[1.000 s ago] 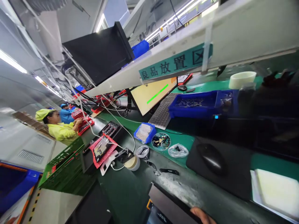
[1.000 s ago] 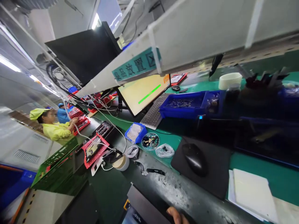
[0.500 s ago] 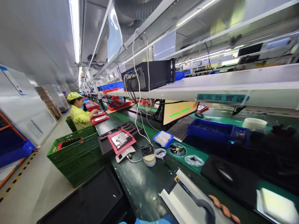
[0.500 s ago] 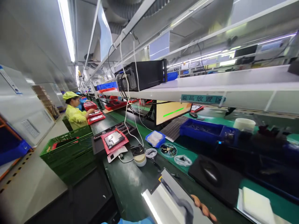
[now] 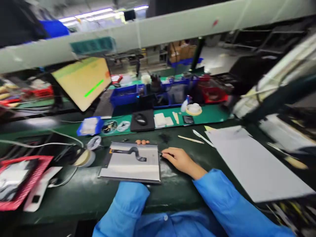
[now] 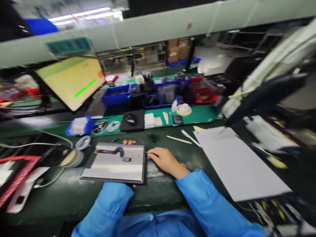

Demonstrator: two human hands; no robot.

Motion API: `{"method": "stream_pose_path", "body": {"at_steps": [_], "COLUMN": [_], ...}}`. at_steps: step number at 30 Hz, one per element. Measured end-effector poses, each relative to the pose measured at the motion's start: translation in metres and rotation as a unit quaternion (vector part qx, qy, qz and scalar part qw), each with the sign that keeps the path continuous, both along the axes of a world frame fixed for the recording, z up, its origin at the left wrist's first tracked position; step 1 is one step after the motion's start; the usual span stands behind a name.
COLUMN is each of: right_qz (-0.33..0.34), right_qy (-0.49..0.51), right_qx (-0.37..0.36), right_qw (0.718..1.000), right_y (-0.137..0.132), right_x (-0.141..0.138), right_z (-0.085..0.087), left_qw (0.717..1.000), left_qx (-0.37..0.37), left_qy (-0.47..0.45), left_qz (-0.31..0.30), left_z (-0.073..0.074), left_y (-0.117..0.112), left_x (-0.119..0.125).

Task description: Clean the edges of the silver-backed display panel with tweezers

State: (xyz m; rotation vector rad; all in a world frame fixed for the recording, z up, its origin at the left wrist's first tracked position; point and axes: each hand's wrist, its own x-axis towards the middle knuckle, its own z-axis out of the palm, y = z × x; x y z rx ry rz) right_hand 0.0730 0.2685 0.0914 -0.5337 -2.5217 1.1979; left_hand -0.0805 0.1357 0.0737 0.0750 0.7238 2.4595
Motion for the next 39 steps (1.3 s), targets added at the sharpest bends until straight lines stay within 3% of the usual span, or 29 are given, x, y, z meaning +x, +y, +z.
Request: {"method": "stream_pose_path", "body": {"at_steps": [2, 6, 11, 17, 22, 28, 33, 39], "right_qz": [0.014, 0.034, 0.075, 0.04, 0.087, 0.043, 0.092, 0.042], "right_qy": [-0.011, 0.01, 0.05, 0.018, 0.052, 0.022, 0.05, 0.014], "right_qx": [-0.022, -0.056, 0.002, -0.034, 0.03, -0.048, 0.014, -0.054], "right_qw": [1.0, 0.998, 0.996, 0.998, 0.994, 0.998, 0.994, 0.998], "right_y": [0.006, 0.008, 0.01, 0.011, 0.012, 0.009, 0.009, 0.007], "right_x": [-0.007, -0.013, -0.008, -0.009, -0.008, -0.007, -0.007, -0.006], "right_z": [-0.009, -0.015, -0.01, -0.012, -0.011, -0.012, -0.011, -0.011], "left_qw": [1.0, 1.0, 1.0, 0.999, 0.999, 0.999, 0.999, 0.998], "left_qx": [0.015, 0.0, 0.008, -0.004, -0.019, 0.008, 0.031, 0.036], "left_qy": [-0.018, -0.004, 0.026, 0.026, 0.035, 0.013, 0.014, -0.002], "left_qz": [-0.017, -0.003, -0.015, -0.028, -0.017, -0.043, -0.031, -0.047], "left_z": [-0.013, -0.019, -0.023, -0.018, -0.014, -0.009, -0.008, -0.004], "left_y": [0.009, 0.007, 0.008, 0.009, 0.01, 0.005, 0.006, 0.007], "left_x": [0.002, -0.011, -0.013, -0.014, -0.011, -0.004, -0.005, -0.004]}}
